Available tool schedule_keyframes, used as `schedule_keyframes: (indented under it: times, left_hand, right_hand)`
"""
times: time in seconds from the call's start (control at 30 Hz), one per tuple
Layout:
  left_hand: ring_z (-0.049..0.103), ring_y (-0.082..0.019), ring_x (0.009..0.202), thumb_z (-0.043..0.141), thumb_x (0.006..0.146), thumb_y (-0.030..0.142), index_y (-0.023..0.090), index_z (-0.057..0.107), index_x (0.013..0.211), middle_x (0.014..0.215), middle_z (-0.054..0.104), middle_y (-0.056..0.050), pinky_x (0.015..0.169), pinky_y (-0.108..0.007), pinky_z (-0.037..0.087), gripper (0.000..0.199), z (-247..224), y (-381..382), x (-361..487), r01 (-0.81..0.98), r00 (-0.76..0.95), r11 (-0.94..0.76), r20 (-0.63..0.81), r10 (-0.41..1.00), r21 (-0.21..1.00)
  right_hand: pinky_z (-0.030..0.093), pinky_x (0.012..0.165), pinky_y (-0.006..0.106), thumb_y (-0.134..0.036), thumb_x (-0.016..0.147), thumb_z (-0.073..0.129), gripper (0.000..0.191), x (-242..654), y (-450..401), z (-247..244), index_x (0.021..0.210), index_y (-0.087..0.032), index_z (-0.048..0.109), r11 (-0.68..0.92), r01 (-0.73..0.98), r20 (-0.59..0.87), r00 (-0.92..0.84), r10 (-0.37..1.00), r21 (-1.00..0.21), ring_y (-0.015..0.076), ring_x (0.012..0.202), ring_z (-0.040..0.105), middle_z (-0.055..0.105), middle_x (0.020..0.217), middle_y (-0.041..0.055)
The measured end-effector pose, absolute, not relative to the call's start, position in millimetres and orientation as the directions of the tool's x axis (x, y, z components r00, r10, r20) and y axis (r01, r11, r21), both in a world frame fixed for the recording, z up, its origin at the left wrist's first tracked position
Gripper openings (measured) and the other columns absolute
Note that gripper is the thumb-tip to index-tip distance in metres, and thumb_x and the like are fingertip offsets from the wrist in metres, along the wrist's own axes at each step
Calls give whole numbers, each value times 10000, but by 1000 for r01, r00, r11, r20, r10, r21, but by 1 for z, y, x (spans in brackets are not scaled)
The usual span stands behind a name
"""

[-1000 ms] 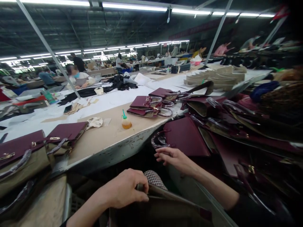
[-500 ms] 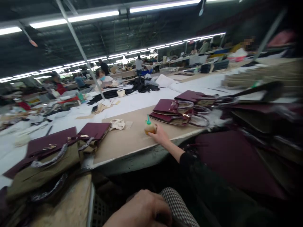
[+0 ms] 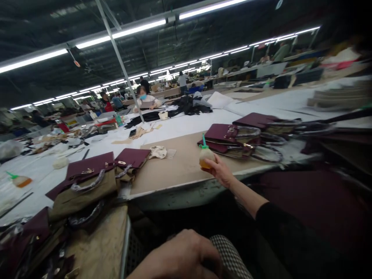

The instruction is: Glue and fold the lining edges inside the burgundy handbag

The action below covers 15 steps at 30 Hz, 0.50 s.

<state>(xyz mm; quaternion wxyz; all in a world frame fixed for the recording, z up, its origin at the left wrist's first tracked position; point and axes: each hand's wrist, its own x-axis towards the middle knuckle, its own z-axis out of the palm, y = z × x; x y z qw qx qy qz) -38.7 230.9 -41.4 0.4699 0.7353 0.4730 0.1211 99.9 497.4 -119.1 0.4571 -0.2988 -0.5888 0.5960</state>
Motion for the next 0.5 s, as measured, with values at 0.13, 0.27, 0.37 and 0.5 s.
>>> schedule_keyframes:
  times: [0.13,0.27,0.37,0.5]
  left_hand:
    - [620,-110,799,768,751,309,242,698,833,845,686,64,719,-190,418,127,-46,229,-33,608,511,-178,-210,834,774]
    - [581,-92,732,726,774,277,236,669,826,786,663,83,654,-193,380,88,-42,230,-23,660,474,-140,-265,840,738]
    - [560,-96,725,721,775,338,240,661,830,780,648,81,644,-205,365,128,-40,231,-14,691,459,-129,-294,838,711]
    - [563,-113,748,715,776,368,240,661,839,807,655,69,662,-220,363,152,-37,232,-2,715,454,-126,-319,832,688]
  right_hand:
    - [538,655,246,-423,811,710,575,173,439,-93,1329,-285,502,-9,-195,99,-540,836,-981,217,937,633,637,1136,55]
    - [540,828,268,-310,737,790,607,255,378,-77,1287,-225,546,-31,-171,54,-470,881,-985,228,994,609,638,1155,67]
    - [564,795,264,-366,738,795,581,304,338,-78,1256,-247,561,-61,-195,5,-325,946,-979,246,1028,603,621,1190,61]
    - [576,720,221,-529,853,654,428,341,295,-89,1218,-317,584,-121,-282,-71,-181,981,-952,216,1029,609,605,1218,29]
